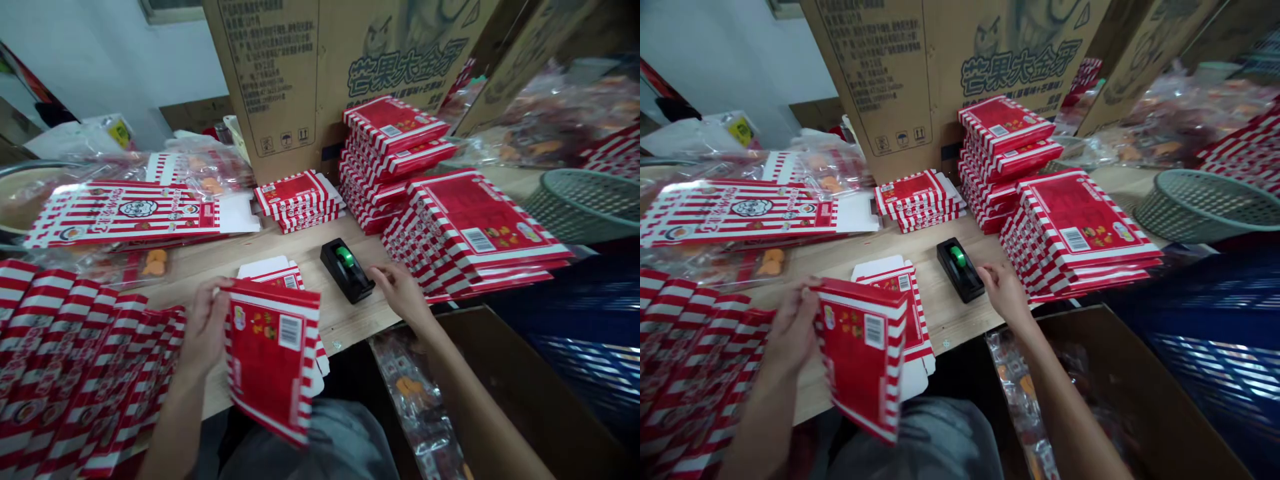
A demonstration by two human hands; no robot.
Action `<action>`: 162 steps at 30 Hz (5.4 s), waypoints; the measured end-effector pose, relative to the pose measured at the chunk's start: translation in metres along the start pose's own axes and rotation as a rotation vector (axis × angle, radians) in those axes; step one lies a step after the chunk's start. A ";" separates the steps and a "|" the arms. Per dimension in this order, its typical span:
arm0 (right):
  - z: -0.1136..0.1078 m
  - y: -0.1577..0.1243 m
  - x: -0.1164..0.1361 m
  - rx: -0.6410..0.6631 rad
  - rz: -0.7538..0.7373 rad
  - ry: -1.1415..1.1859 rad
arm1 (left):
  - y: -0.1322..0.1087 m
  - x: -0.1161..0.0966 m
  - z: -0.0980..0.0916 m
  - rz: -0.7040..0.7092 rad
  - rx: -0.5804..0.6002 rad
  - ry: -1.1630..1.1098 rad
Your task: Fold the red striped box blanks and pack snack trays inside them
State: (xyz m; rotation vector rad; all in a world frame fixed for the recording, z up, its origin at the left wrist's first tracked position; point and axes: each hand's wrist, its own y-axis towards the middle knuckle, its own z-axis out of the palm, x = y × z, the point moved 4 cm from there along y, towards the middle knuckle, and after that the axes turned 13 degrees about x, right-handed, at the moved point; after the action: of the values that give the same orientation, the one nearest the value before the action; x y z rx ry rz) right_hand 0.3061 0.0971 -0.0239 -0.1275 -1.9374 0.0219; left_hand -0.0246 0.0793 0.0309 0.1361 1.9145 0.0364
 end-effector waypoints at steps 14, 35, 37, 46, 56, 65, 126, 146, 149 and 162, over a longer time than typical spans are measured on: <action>0.020 -0.023 -0.071 -0.084 0.069 0.085 | 0.042 -0.011 0.020 -0.029 0.794 0.354; 0.107 -0.043 0.027 0.845 0.152 0.762 | 0.048 -0.035 0.064 0.016 0.985 -0.132; 0.103 -0.037 0.010 0.617 0.193 0.776 | 0.082 -0.022 0.054 -0.096 0.594 -0.345; 0.089 -0.042 -0.013 0.384 0.195 0.515 | 0.212 0.000 0.039 -0.214 -0.131 -0.347; 0.125 -0.048 -0.024 0.278 -0.025 -0.063 | 0.105 0.059 0.063 -0.289 0.365 0.390; 0.141 -0.071 -0.006 0.468 -0.096 -0.157 | 0.078 0.051 0.074 -0.409 0.827 0.583; 0.068 -0.021 0.112 0.717 -0.171 -0.076 | -0.038 0.011 0.048 0.059 0.438 0.019; 0.071 -0.026 0.106 0.692 -0.128 0.036 | -0.035 0.008 0.053 -0.020 0.411 -0.164; 0.076 -0.027 0.108 0.634 -0.211 -0.116 | -0.037 0.008 0.056 -0.008 0.394 -0.255; 0.045 -0.035 0.094 0.628 -0.060 0.095 | -0.039 0.015 0.035 0.056 0.187 0.071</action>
State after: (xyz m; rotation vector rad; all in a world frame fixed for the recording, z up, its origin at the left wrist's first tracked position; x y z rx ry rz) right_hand 0.2275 0.0737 0.0496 0.3420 -1.7550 0.5675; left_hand 0.0000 0.0407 0.0017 0.3177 1.9829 -0.1018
